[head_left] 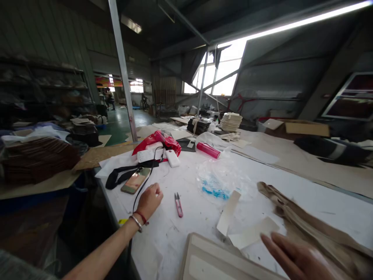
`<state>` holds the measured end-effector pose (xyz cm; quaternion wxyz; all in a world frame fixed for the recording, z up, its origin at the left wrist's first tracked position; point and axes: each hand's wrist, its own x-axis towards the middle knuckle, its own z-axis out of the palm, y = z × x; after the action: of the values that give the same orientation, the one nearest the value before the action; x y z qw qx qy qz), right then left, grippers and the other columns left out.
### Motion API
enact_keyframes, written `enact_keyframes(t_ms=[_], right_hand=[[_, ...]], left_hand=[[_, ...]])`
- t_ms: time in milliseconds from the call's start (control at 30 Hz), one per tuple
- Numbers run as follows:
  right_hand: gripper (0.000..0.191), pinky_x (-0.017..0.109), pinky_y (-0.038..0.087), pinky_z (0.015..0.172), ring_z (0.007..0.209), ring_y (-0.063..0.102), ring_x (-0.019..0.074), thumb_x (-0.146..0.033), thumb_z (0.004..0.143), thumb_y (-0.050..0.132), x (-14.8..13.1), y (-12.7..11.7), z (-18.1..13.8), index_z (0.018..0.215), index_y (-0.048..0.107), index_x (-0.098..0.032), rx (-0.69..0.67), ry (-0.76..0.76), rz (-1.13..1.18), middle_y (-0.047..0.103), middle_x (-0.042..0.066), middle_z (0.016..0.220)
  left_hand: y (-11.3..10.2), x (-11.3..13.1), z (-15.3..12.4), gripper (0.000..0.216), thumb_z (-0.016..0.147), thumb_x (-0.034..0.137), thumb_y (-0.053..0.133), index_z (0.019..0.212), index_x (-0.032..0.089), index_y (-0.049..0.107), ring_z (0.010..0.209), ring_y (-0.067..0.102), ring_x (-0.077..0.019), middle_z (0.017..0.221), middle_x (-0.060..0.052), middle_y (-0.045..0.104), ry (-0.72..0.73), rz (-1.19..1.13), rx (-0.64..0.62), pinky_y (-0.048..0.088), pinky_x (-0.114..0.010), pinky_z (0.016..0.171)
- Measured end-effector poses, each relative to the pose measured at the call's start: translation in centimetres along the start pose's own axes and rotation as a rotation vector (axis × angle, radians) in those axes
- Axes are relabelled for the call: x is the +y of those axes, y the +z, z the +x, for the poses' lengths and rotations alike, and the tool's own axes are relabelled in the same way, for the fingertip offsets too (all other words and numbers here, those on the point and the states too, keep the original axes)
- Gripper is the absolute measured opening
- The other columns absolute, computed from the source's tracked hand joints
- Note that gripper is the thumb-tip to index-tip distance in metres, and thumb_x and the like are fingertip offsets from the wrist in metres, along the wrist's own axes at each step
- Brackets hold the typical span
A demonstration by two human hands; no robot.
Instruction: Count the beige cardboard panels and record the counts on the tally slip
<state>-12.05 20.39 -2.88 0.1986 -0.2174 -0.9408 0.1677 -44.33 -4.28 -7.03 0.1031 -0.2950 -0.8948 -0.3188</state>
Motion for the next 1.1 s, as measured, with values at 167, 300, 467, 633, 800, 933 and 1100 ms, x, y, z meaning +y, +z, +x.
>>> enact_keyframes(t_ms=[167, 300, 467, 633, 800, 933, 1100], right_hand=[[0.040, 0.026, 0.034, 0.055, 0.056, 0.055, 0.0149, -0.041, 0.094, 0.028, -7.6, 4.5, 12.4, 0.066, 0.049, -0.021, -0.308, -0.190, -0.140, 0.059, 0.002, 0.061], [0.027, 0.026, 0.040, 0.066, 0.079, 0.062, 0.0173, -0.026, 0.094, 0.034, -12.6, 9.3, 21.6, 0.085, 0.058, -0.019, -0.392, -0.355, -0.257, 0.066, 0.006, 0.085], [0.023, 0.026, 0.045, 0.065, 0.090, 0.060, 0.0200, -0.019, 0.092, 0.038, -17.2, 16.4, 31.9, 0.098, 0.060, -0.018, -0.387, -0.465, -0.407, 0.065, 0.008, 0.096], [0.029, 0.031, 0.048, 0.072, 0.100, 0.054, 0.0233, -0.010, 0.091, 0.033, -20.6, 22.4, 38.9, 0.109, 0.055, -0.015, -0.381, -0.553, -0.447, 0.059, 0.013, 0.107], [0.032, 0.037, 0.049, 0.070, 0.101, 0.052, 0.0281, -0.010, 0.091, 0.029, -21.6, 26.8, 42.4, 0.113, 0.053, -0.013, -0.384, -0.612, -0.489, 0.053, 0.017, 0.111], [0.029, 0.035, 0.048, 0.070, 0.099, 0.052, 0.0269, -0.012, 0.092, 0.031, -20.8, 27.6, 43.5, 0.103, 0.058, -0.014, -0.412, -0.703, -0.500, 0.054, 0.015, 0.106], [0.026, 0.032, 0.044, 0.076, 0.094, 0.050, 0.0224, -0.019, 0.095, 0.032, -20.2, 24.4, 42.2, 0.107, 0.055, -0.020, -0.311, -0.828, -0.346, 0.055, 0.010, 0.106]], left_hand=[[-0.2, -4.1, 6.7, 0.014, 0.085, 0.025, 0.049, 0.077, 0.015, 0.054, 0.088, 0.051, -0.0203, 0.084, -0.006, 0.055, 0.006, 0.146, 0.013, 0.038, -0.032, 0.083], [-0.9, -7.6, 11.5, 0.010, 0.084, 0.019, 0.049, 0.087, 0.013, 0.055, 0.092, 0.051, -0.0207, 0.093, -0.009, 0.056, -0.004, 0.226, 0.027, 0.041, -0.032, 0.087], [-1.0, -11.1, 16.0, 0.024, 0.079, 0.011, 0.050, 0.102, 0.010, 0.056, 0.103, 0.048, -0.0259, 0.109, -0.014, 0.053, -0.006, 0.364, 0.057, 0.041, -0.039, 0.092], [0.6, -13.3, 19.2, 0.045, 0.076, 0.010, 0.053, 0.120, 0.013, 0.051, 0.126, 0.032, -0.0325, 0.136, -0.016, 0.037, 0.079, 0.480, 0.051, 0.028, -0.049, 0.104], [2.7, -14.8, 21.5, 0.049, 0.081, 0.005, 0.040, 0.127, 0.020, 0.048, 0.131, 0.027, -0.0311, 0.143, -0.010, 0.031, 0.173, 0.531, -0.014, 0.027, -0.052, 0.105], [3.0, -15.3, 22.6, 0.049, 0.084, 0.000, 0.028, 0.126, 0.014, 0.049, 0.123, 0.040, -0.0290, 0.132, -0.013, 0.045, 0.221, 0.566, -0.068, 0.035, -0.050, 0.100], [0.1, -13.0, 24.8, 0.040, 0.089, 0.005, 0.025, 0.118, 0.011, 0.053, 0.121, 0.042, -0.0307, 0.126, -0.014, 0.050, 0.350, 0.636, -0.097, 0.031, -0.055, 0.100]])
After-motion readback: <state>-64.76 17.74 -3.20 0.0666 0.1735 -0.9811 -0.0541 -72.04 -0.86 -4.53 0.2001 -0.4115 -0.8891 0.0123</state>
